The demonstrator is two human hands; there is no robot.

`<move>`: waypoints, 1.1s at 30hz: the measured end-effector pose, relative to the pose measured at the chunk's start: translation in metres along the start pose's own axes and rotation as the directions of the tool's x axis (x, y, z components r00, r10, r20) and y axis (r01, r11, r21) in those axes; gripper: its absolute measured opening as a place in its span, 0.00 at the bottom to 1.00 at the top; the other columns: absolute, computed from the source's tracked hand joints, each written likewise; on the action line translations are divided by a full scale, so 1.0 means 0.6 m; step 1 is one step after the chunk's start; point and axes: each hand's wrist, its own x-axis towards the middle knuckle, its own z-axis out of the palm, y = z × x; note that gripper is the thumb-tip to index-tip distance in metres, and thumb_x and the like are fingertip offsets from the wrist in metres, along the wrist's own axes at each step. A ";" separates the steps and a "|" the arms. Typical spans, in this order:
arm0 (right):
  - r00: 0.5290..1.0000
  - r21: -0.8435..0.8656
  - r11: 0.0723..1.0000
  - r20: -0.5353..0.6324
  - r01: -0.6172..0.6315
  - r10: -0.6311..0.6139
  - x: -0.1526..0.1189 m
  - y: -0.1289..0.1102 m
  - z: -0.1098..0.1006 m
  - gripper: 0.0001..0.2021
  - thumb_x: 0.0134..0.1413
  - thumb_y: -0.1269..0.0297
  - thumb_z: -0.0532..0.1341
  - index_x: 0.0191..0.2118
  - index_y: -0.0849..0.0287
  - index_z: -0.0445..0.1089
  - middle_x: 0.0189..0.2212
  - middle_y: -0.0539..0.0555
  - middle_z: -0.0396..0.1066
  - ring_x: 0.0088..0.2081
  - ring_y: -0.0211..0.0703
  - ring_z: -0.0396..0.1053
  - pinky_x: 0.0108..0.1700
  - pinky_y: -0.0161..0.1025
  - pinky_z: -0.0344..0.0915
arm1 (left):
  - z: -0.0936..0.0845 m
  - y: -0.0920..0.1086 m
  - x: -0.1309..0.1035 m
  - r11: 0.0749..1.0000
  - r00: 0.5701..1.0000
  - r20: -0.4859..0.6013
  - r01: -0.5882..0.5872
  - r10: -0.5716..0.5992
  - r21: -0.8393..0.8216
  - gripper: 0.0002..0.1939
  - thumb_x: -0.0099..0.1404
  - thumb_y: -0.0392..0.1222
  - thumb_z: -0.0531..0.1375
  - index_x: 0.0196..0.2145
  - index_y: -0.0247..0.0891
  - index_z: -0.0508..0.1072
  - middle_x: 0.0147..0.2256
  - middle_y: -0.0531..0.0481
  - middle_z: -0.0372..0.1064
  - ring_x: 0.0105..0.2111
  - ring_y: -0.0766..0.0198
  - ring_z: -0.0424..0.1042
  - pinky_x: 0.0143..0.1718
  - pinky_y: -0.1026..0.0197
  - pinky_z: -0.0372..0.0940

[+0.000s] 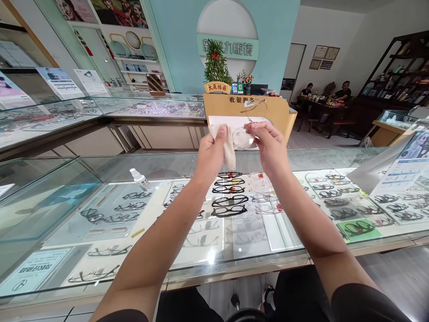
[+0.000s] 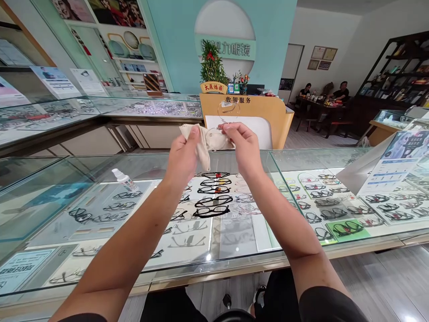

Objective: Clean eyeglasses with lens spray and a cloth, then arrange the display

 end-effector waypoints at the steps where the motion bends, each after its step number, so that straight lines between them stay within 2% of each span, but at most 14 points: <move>1: 1.000 -0.023 1.000 -0.006 -0.001 0.001 0.005 -0.001 -0.007 0.10 0.61 0.51 0.71 0.36 0.51 0.77 0.46 0.51 0.84 0.51 0.46 0.78 0.55 0.46 0.72 | -0.004 0.002 0.005 1.000 1.000 -0.022 0.003 -0.003 -0.008 0.29 0.64 0.73 0.72 0.36 0.41 0.79 0.31 0.50 0.77 0.36 0.61 0.78 0.36 0.62 0.69; 4: 0.999 -0.139 0.989 0.013 0.046 -0.045 0.015 -0.010 -0.028 0.09 0.64 0.53 0.69 0.37 0.51 0.77 0.46 0.51 0.84 0.50 0.46 0.78 0.54 0.46 0.71 | -0.023 0.016 0.022 0.998 0.997 -0.062 0.054 -0.053 0.015 0.28 0.64 0.70 0.73 0.35 0.41 0.78 0.30 0.50 0.77 0.35 0.60 0.79 0.36 0.61 0.71; 6: 0.983 -0.268 0.946 0.071 0.180 -0.167 0.019 -0.020 -0.037 0.08 0.66 0.54 0.69 0.37 0.51 0.77 0.44 0.51 0.84 0.50 0.47 0.78 0.53 0.47 0.70 | -0.041 0.030 0.031 0.989 0.990 -0.036 0.141 -0.139 0.053 0.27 0.65 0.68 0.73 0.33 0.40 0.77 0.29 0.50 0.76 0.32 0.62 0.77 0.34 0.62 0.70; 7: 0.958 -0.347 0.894 0.120 0.285 -0.259 0.019 -0.025 -0.041 0.08 0.67 0.55 0.68 0.37 0.51 0.77 0.43 0.52 0.84 0.50 0.48 0.78 0.53 0.48 0.69 | -0.050 0.037 0.034 0.978 0.981 -0.007 0.192 -0.192 0.085 0.27 0.66 0.68 0.72 0.32 0.40 0.76 0.28 0.50 0.75 0.30 0.62 0.76 0.32 0.62 0.69; 8: 0.917 -0.427 0.811 0.182 0.400 -0.355 0.019 -0.029 -0.043 0.07 0.69 0.56 0.67 0.38 0.51 0.77 0.43 0.52 0.84 0.50 0.49 0.78 0.54 0.50 0.69 | -0.058 0.044 0.036 0.964 0.970 0.023 0.237 -0.242 0.121 0.27 0.67 0.67 0.72 0.31 0.39 0.76 0.28 0.49 0.75 0.28 0.63 0.75 0.30 0.62 0.68; 10: 0.803 -0.562 0.580 0.328 0.589 -0.498 0.016 -0.034 -0.044 0.06 0.72 0.59 0.65 0.40 0.51 0.78 0.45 0.53 0.84 0.51 0.52 0.77 0.56 0.53 0.67 | -0.073 0.058 0.040 0.937 0.950 0.054 0.293 -0.308 0.188 0.28 0.68 0.69 0.71 0.32 0.39 0.77 0.27 0.48 0.74 0.28 0.61 0.76 0.29 0.60 0.68; 12: 0.713 -0.640 0.362 0.453 0.678 -0.535 0.010 -0.033 -0.040 0.06 0.74 0.62 0.63 0.43 0.51 0.78 0.48 0.54 0.84 0.51 0.54 0.76 0.56 0.55 0.66 | -0.086 0.069 0.043 0.921 0.940 0.051 0.317 -0.336 0.228 0.30 0.66 0.71 0.71 0.33 0.38 0.78 0.26 0.47 0.75 0.30 0.57 0.78 0.30 0.59 0.70; 14: 0.675 -0.677 0.220 0.534 0.702 -0.509 0.003 -0.027 -0.032 0.07 0.75 0.65 0.62 0.44 0.51 0.78 0.49 0.55 0.84 0.52 0.55 0.74 0.54 0.55 0.65 | -0.096 0.076 0.046 0.906 0.928 0.048 0.347 -0.369 0.242 0.30 0.65 0.71 0.72 0.34 0.37 0.79 0.27 0.46 0.76 0.32 0.56 0.79 0.31 0.59 0.72; 16: 0.643 -0.678 0.116 0.608 0.725 -0.465 -0.005 -0.015 -0.021 0.08 0.75 0.69 0.61 0.45 0.51 0.78 0.50 0.54 0.84 0.53 0.56 0.73 0.53 0.54 0.63 | -0.107 0.078 0.050 0.883 0.902 0.073 0.397 -0.426 0.252 0.27 0.66 0.67 0.72 0.34 0.37 0.79 0.28 0.46 0.77 0.32 0.58 0.79 0.31 0.61 0.71; 20: 0.567 -0.624 -0.054 0.741 0.780 -0.360 -0.021 0.010 0.001 0.15 0.70 0.80 0.60 0.43 0.50 0.78 0.51 0.54 0.83 0.57 0.56 0.70 0.55 0.54 0.60 | -0.129 0.070 0.055 0.857 0.849 0.188 0.438 -0.493 0.271 0.22 0.71 0.60 0.70 0.31 0.38 0.77 0.29 0.48 0.75 0.30 0.62 0.75 0.31 0.63 0.69; 23: 0.524 -0.584 -0.156 0.795 0.797 -0.306 -0.031 0.021 0.011 0.15 0.69 0.81 0.61 0.42 0.51 0.77 0.52 0.55 0.82 0.58 0.55 0.69 0.58 0.53 0.60 | -0.149 0.061 0.059 0.838 0.818 0.239 0.443 -0.523 0.317 0.23 0.72 0.60 0.69 0.30 0.37 0.77 0.28 0.50 0.72 0.27 0.65 0.70 0.28 0.64 0.66; 27: 0.495 -0.545 -0.219 0.834 0.809 -0.244 -0.041 0.026 0.018 0.15 0.67 0.83 0.62 0.41 0.52 0.77 0.53 0.55 0.80 0.59 0.55 0.68 0.61 0.53 0.58 | -0.178 0.057 0.066 0.755 0.723 0.295 0.462 -0.624 0.465 0.29 0.68 0.68 0.70 0.28 0.38 0.75 0.26 0.49 0.69 0.24 0.65 0.67 0.24 0.63 0.63; 31: 0.487 -0.518 -0.211 0.854 0.829 -0.181 -0.050 0.028 0.025 0.16 0.64 0.84 0.63 0.42 0.52 0.78 0.54 0.56 0.79 0.61 0.57 0.66 0.63 0.55 0.56 | -0.197 0.061 0.068 0.700 0.658 0.356 0.381 -0.664 0.604 0.36 0.59 0.78 0.71 0.22 0.40 0.72 0.20 0.49 0.63 0.18 0.68 0.56 0.16 0.61 0.48; 33: 0.488 -0.516 -0.210 0.856 0.831 -0.171 -0.052 0.029 0.028 0.16 0.65 0.84 0.62 0.42 0.52 0.78 0.54 0.56 0.78 0.61 0.57 0.66 0.64 0.55 0.56 | -0.198 0.062 0.067 0.699 0.623 0.402 0.353 -0.671 0.622 0.37 0.53 0.79 0.74 0.21 0.40 0.72 0.19 0.49 0.63 0.17 0.68 0.53 0.16 0.60 0.43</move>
